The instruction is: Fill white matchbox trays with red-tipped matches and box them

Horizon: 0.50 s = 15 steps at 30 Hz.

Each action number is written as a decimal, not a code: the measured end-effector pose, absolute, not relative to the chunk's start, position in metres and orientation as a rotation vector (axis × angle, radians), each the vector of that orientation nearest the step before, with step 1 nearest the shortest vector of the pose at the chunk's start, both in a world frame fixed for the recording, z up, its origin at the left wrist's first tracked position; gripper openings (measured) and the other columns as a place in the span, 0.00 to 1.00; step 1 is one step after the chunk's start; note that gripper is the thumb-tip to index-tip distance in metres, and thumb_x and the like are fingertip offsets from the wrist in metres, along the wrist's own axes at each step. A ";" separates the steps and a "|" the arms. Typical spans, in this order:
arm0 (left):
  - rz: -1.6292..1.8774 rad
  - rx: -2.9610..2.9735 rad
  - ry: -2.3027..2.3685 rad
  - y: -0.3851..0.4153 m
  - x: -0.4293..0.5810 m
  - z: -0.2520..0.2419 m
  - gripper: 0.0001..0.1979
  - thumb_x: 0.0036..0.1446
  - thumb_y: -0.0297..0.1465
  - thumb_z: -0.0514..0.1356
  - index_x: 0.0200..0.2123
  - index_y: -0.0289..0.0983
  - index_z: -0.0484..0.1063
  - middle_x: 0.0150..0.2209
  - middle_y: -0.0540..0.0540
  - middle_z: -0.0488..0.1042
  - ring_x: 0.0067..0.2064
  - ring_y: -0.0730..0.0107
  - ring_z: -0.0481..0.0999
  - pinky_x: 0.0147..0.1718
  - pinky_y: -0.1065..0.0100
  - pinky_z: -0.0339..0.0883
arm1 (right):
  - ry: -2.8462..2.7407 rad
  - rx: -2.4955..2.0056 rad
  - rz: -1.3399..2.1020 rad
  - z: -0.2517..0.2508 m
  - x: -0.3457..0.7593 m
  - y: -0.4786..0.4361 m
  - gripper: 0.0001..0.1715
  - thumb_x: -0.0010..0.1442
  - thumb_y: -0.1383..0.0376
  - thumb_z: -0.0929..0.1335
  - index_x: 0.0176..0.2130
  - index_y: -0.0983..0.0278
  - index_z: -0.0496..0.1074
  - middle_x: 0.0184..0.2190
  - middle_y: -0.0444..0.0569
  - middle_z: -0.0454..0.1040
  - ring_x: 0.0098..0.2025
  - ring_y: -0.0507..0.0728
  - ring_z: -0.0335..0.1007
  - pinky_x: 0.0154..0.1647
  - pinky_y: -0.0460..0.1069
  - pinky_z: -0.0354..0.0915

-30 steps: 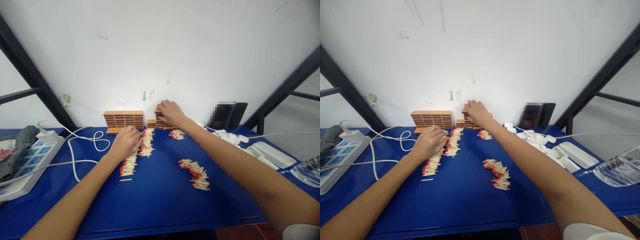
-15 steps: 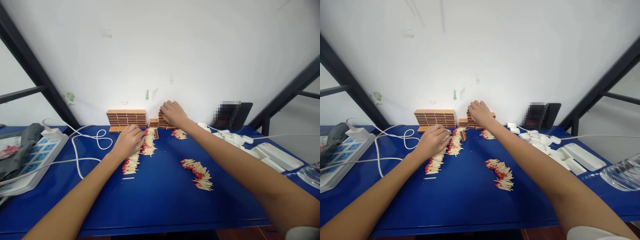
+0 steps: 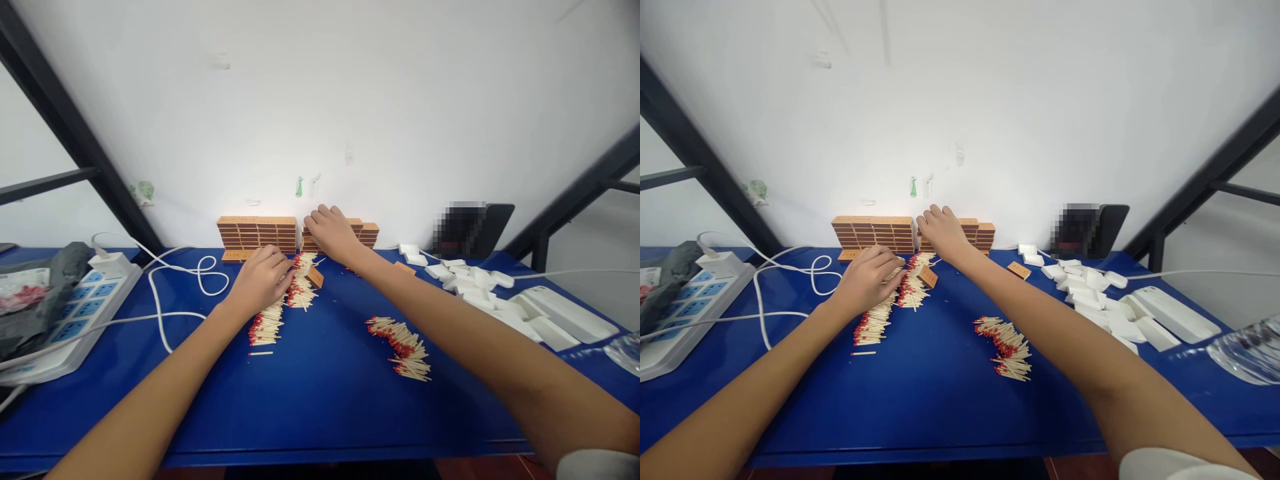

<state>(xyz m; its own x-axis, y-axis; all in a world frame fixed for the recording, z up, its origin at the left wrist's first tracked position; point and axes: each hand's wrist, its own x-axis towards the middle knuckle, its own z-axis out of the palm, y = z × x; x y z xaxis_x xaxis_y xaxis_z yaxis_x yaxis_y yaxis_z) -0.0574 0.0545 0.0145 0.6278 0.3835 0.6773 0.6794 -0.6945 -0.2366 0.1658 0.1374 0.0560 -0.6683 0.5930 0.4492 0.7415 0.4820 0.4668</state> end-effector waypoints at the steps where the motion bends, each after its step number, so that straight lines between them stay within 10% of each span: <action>1: -0.828 -2.371 -0.835 0.054 -0.057 0.015 0.10 0.72 0.31 0.58 0.42 0.35 0.80 0.38 0.39 0.81 0.44 0.54 0.75 0.42 0.54 0.71 | -2.504 -1.157 -0.954 0.054 0.166 0.139 0.14 0.71 0.72 0.62 0.51 0.67 0.74 0.46 0.63 0.78 0.51 0.70 0.62 0.46 0.59 0.52; 15: -0.825 -2.373 -0.825 0.054 -0.057 0.015 0.10 0.72 0.30 0.58 0.41 0.34 0.79 0.37 0.40 0.81 0.45 0.54 0.76 0.43 0.55 0.70 | -2.558 -1.076 -0.956 0.040 0.164 0.147 0.15 0.75 0.70 0.62 0.52 0.66 0.76 0.47 0.62 0.77 0.52 0.69 0.64 0.46 0.58 0.53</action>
<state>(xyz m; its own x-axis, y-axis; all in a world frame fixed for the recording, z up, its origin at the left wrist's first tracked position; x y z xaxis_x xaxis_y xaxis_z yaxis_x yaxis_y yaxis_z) -0.0570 0.0538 0.0147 0.6341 0.3774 0.6749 0.6750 -0.6959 -0.2450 0.1643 0.1474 0.0399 -0.7129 0.5656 0.4146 0.6989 0.5240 0.4868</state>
